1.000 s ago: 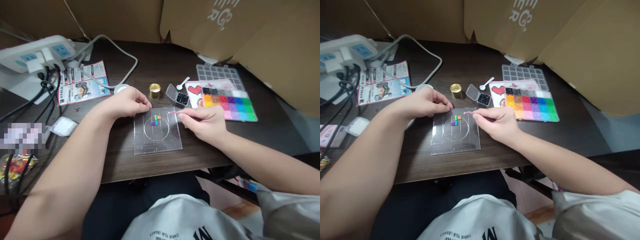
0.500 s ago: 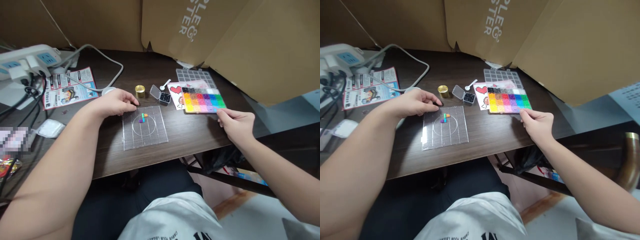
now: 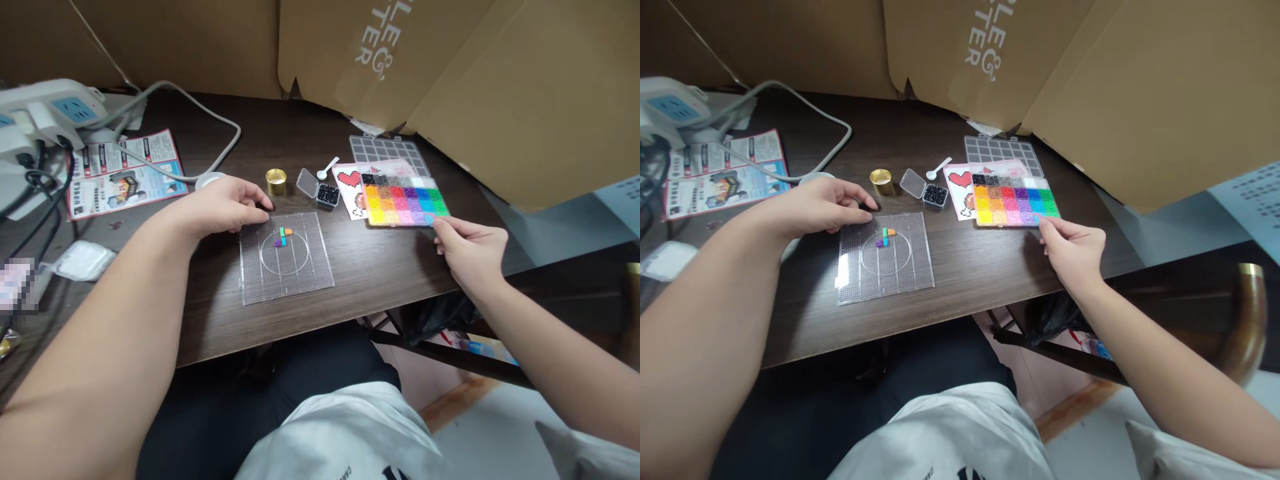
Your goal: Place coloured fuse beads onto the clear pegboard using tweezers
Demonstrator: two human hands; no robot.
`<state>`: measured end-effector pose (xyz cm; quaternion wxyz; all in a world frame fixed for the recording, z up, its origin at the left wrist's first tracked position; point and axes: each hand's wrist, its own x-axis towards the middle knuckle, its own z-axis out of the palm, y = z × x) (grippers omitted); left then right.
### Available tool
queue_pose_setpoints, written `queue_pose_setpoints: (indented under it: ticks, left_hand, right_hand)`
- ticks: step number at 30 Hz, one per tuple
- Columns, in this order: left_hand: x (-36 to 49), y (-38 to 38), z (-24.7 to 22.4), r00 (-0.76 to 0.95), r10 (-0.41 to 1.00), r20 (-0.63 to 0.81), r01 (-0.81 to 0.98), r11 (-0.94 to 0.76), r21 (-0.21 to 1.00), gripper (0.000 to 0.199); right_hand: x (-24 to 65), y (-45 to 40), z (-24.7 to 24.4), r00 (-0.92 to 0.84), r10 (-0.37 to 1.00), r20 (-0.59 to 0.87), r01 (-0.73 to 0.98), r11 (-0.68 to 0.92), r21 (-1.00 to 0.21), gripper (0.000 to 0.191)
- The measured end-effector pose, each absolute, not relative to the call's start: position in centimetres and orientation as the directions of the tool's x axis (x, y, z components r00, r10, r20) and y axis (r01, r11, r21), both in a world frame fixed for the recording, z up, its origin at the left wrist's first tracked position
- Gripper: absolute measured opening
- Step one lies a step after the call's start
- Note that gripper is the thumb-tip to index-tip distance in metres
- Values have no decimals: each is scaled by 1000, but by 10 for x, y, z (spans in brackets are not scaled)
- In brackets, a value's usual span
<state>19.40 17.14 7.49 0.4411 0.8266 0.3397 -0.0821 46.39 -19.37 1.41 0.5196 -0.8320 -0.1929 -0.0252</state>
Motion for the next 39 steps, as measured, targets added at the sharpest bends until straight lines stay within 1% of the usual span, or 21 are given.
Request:
queue_pose_setpoints:
  ticks: [3, 8, 11, 14, 15, 17, 19, 21, 22, 24, 27, 29, 32, 35, 39]
  left_hand:
    - [193, 172, 74, 761, 479, -437, 629, -380, 678, 54]
    - [192, 172, 74, 783, 442, -437, 605, -377, 701, 52]
    - [193, 171, 75, 774, 468, -426, 614, -391, 686, 48]
    - [193, 170, 74, 767, 485, -420, 620, -391, 681, 44]
    - [193, 171, 73, 772, 481, -416, 613, -389, 687, 44]
    - [193, 171, 71, 785, 471, -403, 596, -393, 701, 43]
    - [192, 172, 70, 794, 460, -397, 582, -391, 713, 41]
    - [192, 173, 69, 798, 448, -403, 577, -376, 725, 39]
    - [192, 173, 70, 797, 445, -408, 578, -368, 729, 38]
    - [192, 172, 72, 792, 446, -418, 584, -354, 730, 37]
    - [193, 170, 76, 779, 453, -434, 601, -339, 724, 34]
    - [194, 169, 78, 769, 449, -454, 616, -335, 713, 33]
    - [196, 169, 79, 753, 448, -481, 642, -342, 686, 33]
    - [198, 169, 79, 740, 459, -491, 659, -350, 665, 32]
    - [198, 169, 79, 727, 459, -511, 676, -349, 649, 33]
  right_hand:
    - [462, -192, 16, 908, 312, 278, 392, -401, -828, 22]
    - [455, -190, 22, 849, 365, 382, 513, -402, -758, 17]
    - [450, -189, 21, 796, 403, 451, 595, -388, -704, 16]
    - [436, -183, 19, 753, 445, 486, 646, -355, -676, 16]
    - [428, -179, 20, 725, 484, 490, 670, -330, -665, 16]
    - [411, -165, 25, 605, 629, 488, 745, -233, -625, 14]
    - [394, -145, 34, 382, 801, 460, 812, -54, -581, 16]
    - [378, -118, 43, 187, 878, 441, 799, 126, -588, 18]
    - [371, -102, 47, 137, 891, 434, 773, 177, -608, 18]
    - [362, -72, 49, 108, 901, 419, 709, 226, -668, 18]
    - [357, -35, 41, 131, 914, 384, 596, 237, -767, 15]
    - [358, -23, 35, 127, 924, 361, 542, 240, -805, 14]
    - [367, -20, 31, 83, 940, 331, 520, 243, -819, 14]
    - [374, -25, 35, 93, 950, 299, 517, 211, -830, 16]
    - [374, -31, 40, 84, 959, 270, 578, 174, -797, 23]
